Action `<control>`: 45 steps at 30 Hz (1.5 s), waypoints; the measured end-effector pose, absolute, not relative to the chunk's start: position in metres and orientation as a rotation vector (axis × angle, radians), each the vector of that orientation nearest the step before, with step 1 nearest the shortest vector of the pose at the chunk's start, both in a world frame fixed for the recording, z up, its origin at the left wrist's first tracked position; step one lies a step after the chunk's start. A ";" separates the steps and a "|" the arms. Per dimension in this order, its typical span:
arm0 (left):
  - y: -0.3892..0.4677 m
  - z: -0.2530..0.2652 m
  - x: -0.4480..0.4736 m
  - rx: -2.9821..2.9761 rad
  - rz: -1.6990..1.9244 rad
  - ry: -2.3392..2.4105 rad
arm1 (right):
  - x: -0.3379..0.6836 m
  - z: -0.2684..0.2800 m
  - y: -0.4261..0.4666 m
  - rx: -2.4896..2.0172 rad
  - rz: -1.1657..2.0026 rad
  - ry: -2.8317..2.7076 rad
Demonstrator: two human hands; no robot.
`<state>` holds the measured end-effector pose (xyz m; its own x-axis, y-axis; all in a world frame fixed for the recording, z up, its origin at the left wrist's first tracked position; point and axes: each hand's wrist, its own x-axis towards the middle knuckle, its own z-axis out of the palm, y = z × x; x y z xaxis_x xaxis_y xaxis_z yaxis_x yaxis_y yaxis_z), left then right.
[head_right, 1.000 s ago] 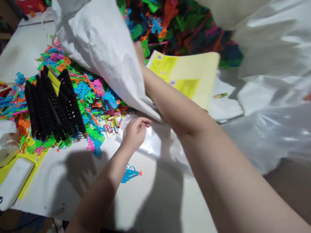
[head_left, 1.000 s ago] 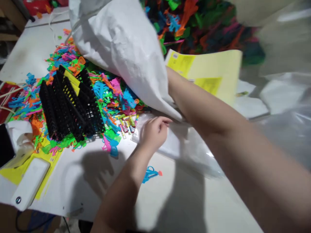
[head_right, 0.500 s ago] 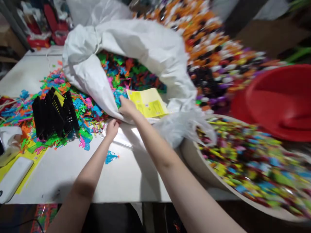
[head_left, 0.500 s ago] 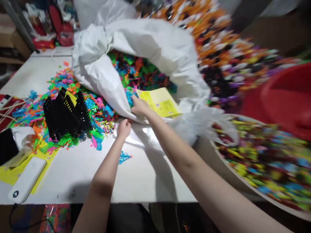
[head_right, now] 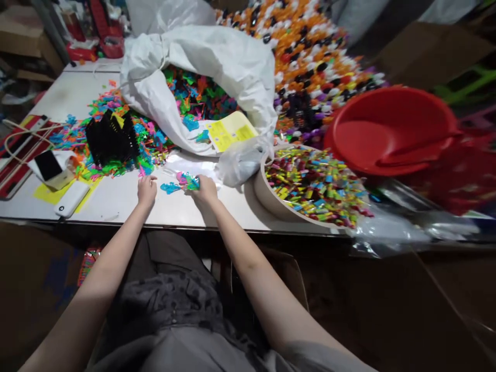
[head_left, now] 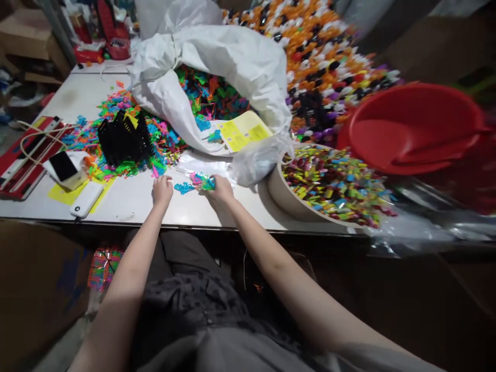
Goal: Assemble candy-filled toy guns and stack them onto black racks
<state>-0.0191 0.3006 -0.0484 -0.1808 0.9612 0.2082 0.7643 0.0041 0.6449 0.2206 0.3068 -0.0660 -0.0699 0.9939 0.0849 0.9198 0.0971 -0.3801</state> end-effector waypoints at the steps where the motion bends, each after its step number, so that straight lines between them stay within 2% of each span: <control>1: 0.282 -0.054 -0.032 1.799 0.902 2.091 | 0.213 -0.073 0.297 -1.873 0.296 -2.018; 6: 0.236 -0.071 -0.064 1.669 0.746 2.340 | 0.190 -0.092 0.271 -1.833 0.179 -1.888; 21: 0.239 -0.066 -0.057 1.809 0.537 2.454 | 0.187 -0.090 0.274 -1.802 0.141 -1.964; 45: 0.240 -0.063 -0.056 1.761 0.595 2.415 | 0.188 -0.087 0.274 -1.821 0.175 -1.983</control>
